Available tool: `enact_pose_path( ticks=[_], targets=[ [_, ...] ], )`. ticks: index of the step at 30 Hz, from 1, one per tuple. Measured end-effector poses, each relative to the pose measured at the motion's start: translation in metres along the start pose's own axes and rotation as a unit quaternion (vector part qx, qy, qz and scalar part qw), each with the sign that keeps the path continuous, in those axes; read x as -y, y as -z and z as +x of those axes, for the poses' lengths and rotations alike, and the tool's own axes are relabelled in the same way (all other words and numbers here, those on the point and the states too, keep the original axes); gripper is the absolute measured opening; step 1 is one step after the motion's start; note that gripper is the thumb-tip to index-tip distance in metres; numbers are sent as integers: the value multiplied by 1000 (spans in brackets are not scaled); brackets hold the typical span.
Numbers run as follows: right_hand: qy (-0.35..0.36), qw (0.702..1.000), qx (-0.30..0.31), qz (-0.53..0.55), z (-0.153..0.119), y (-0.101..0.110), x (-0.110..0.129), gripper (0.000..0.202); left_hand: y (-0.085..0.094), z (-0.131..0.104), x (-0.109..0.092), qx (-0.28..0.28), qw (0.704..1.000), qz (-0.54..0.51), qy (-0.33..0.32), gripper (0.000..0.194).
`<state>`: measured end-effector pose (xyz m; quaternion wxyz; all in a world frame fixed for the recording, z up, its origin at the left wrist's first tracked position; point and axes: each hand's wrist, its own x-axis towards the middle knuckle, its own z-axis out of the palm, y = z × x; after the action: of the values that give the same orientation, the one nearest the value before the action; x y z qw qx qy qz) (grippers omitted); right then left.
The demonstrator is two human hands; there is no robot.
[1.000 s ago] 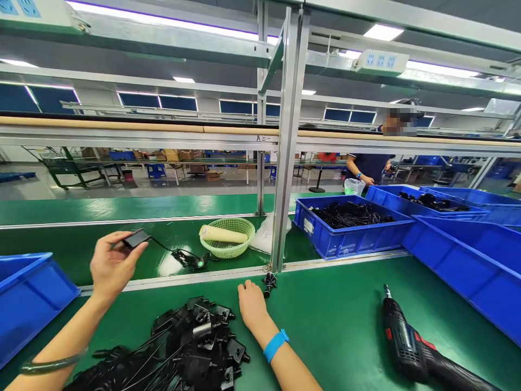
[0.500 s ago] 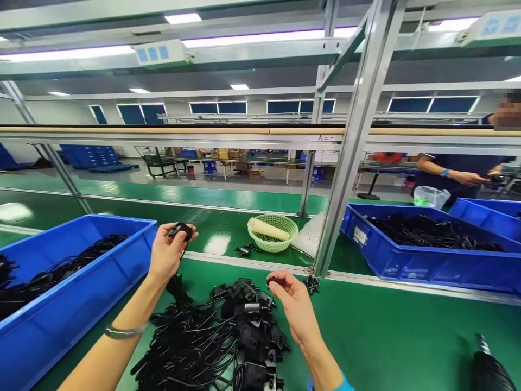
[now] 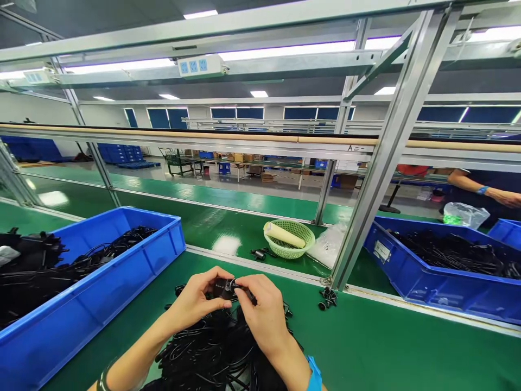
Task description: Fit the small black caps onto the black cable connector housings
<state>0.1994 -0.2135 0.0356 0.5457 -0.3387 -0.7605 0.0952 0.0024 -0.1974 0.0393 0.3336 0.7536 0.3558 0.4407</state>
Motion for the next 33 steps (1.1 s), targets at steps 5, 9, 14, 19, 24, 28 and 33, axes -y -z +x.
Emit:
enact_pose_path(
  ticks=[5, 9, 14, 19, 24, 28, 33],
  targets=[
    [68, 995, 33, -67, 1, -2, 4, 12, 3, -6, 5, -5, 1000, 23, -8, 39],
    [121, 971, 24, -203, 4, -6, 8, 23, 1, -11, 4, -12, 998, 53, -21, 37],
    [87, 961, 84, -249, 9, -5, 8, 55, 0, -11, 2, -32, 995, 91, -32, 35],
    [94, 962, 123, -227, 12, -4, 9, 34, -3, -10, 3, -37, 994, 92, -34, 34],
    [15, 976, 128, -173, 24, -16, -6, 49, 12, 2, 3, -3, 997, 75, -32, 36],
    [39, 978, 137, -152, 20, -14, -7, 48, 62, 34, 35, 77, 994, -9, 77, 63],
    [161, 965, 129, -164, 0, -8, 6, 34, 99, 60, 108, 165, 908, 275, 270, 65]
  ],
)
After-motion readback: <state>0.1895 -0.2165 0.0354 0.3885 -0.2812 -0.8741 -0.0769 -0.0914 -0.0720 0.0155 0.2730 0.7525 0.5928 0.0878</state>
